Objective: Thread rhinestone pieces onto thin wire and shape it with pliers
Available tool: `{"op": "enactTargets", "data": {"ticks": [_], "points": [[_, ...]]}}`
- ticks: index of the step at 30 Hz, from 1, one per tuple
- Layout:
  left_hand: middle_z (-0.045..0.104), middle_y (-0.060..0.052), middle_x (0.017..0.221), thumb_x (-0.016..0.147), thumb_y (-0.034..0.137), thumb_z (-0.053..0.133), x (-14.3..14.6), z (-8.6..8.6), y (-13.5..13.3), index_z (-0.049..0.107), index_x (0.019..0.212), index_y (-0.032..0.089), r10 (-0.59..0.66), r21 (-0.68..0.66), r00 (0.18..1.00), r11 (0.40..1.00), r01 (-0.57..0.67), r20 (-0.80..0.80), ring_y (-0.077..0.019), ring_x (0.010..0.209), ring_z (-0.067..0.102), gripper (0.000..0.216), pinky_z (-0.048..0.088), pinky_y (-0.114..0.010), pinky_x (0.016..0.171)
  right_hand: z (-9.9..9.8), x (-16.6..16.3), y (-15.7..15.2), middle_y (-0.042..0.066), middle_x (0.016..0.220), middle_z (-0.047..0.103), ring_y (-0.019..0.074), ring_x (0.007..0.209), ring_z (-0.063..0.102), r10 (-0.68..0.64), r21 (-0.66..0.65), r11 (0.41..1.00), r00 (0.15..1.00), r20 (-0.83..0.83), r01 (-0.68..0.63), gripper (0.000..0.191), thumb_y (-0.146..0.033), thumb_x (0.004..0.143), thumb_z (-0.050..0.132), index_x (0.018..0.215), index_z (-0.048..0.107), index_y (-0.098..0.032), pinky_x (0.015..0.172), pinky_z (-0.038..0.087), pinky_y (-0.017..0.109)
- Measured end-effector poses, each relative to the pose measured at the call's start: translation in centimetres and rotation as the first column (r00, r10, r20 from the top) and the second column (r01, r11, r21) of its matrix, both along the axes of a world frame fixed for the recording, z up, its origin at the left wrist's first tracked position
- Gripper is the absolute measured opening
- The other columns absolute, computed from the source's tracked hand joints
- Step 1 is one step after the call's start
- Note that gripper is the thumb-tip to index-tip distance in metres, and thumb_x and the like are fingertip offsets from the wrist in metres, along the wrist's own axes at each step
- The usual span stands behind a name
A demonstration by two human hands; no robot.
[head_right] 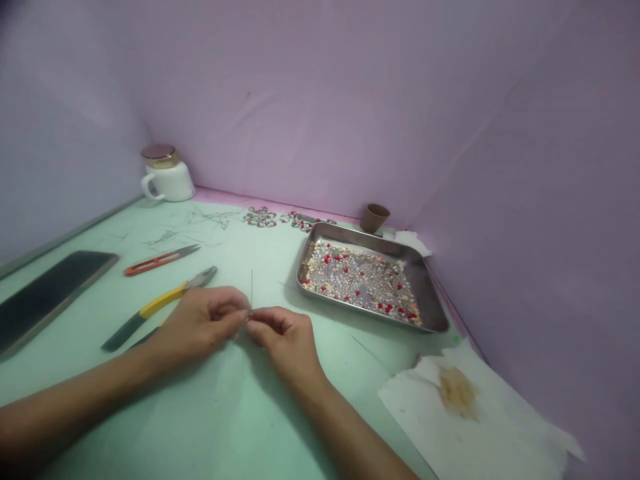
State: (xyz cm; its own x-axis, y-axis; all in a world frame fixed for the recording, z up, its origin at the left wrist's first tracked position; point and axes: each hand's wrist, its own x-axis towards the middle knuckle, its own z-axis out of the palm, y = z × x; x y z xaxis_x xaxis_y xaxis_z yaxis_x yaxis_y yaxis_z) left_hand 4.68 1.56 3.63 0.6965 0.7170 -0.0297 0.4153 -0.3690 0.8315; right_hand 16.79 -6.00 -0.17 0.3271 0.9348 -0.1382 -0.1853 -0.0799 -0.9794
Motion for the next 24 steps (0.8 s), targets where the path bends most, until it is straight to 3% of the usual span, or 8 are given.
{"op": "enactTargets", "data": {"ticks": [7, 11, 16, 19, 21, 24], "points": [[0.059, 0.000, 0.067, 0.071, 0.012, 0.050, -0.2, -0.3, 0.2, 0.060, 0.072, 0.015, -0.090, 0.284, 0.990, 0.957, 0.057, 0.108, -0.0091, 0.058, 0.050, 0.011, 0.038, -0.020, 0.052, 0.2, 0.1, -0.1, 0.001, 0.051, 0.061, 0.0091, 0.047, 0.051, 0.026, 0.013, 1.000, 0.996, -0.087, -0.025, 0.010, -0.023, 0.061, 0.064, 0.060, 0.064, -0.012, 0.050, 0.042, 0.023], [0.057, 0.000, 0.064, 0.072, 0.009, 0.048, -0.3, -0.4, 0.5, 0.058, 0.066, 0.015, -0.186, 0.350, 0.974, 0.928, 0.131, 0.128, -0.0095, 0.060, 0.051, 0.013, 0.039, -0.020, 0.055, 0.3, 0.1, -0.2, 0.001, 0.049, 0.060, 0.0090, 0.045, 0.051, 0.053, 0.025, 0.998, 0.994, -0.100, -0.050, 0.012, -0.023, 0.061, 0.065, 0.059, 0.062, -0.012, 0.049, 0.040, 0.023], [0.051, -0.001, 0.059, 0.073, 0.007, 0.042, -0.5, -1.1, 0.2, 0.057, 0.065, 0.014, -0.288, 0.572, 0.949, 0.804, 0.166, 0.129, -0.0101, 0.056, 0.047, 0.018, 0.036, -0.021, 0.052, 0.2, -0.4, -0.3, 0.000, 0.046, 0.058, 0.0089, 0.043, 0.049, 0.031, 0.056, 0.998, 0.992, -0.125, -0.024, 0.011, -0.022, 0.062, 0.063, 0.056, 0.059, -0.013, 0.047, 0.039, 0.023], [0.046, 0.000, 0.056, 0.073, 0.007, 0.040, -0.6, -1.4, -0.1, 0.057, 0.062, 0.014, -0.293, 0.633, 0.950, 0.757, 0.164, 0.103, -0.0101, 0.051, 0.042, 0.021, 0.033, -0.023, 0.048, 0.2, -0.6, -0.4, 0.000, 0.046, 0.057, 0.0090, 0.043, 0.048, -0.001, 0.058, 0.998, 0.995, -0.104, 0.007, 0.011, -0.020, 0.062, 0.063, 0.055, 0.058, -0.013, 0.047, 0.038, 0.023], [0.047, 0.000, 0.057, 0.074, 0.008, 0.040, -0.5, -1.4, -0.2, 0.056, 0.062, 0.014, -0.285, 0.608, 0.952, 0.777, 0.163, 0.110, -0.0102, 0.052, 0.043, 0.021, 0.034, -0.023, 0.049, 0.3, -0.7, -0.5, 0.000, 0.046, 0.057, 0.0092, 0.043, 0.049, -0.010, 0.059, 0.998, 0.996, -0.094, 0.016, 0.010, -0.020, 0.062, 0.063, 0.055, 0.059, -0.013, 0.047, 0.039, 0.023], [0.053, 0.000, 0.059, 0.074, 0.010, 0.043, -0.4, -0.8, 0.0, 0.056, 0.063, 0.014, -0.231, 0.457, 0.965, 0.876, 0.152, 0.123, -0.0098, 0.057, 0.048, 0.018, 0.038, -0.021, 0.053, 0.3, -0.5, -0.4, 0.000, 0.049, 0.059, 0.0095, 0.046, 0.050, -0.002, 0.057, 0.998, 0.998, -0.065, 0.005, 0.009, -0.020, 0.062, 0.063, 0.057, 0.061, -0.013, 0.050, 0.040, 0.023]]}}
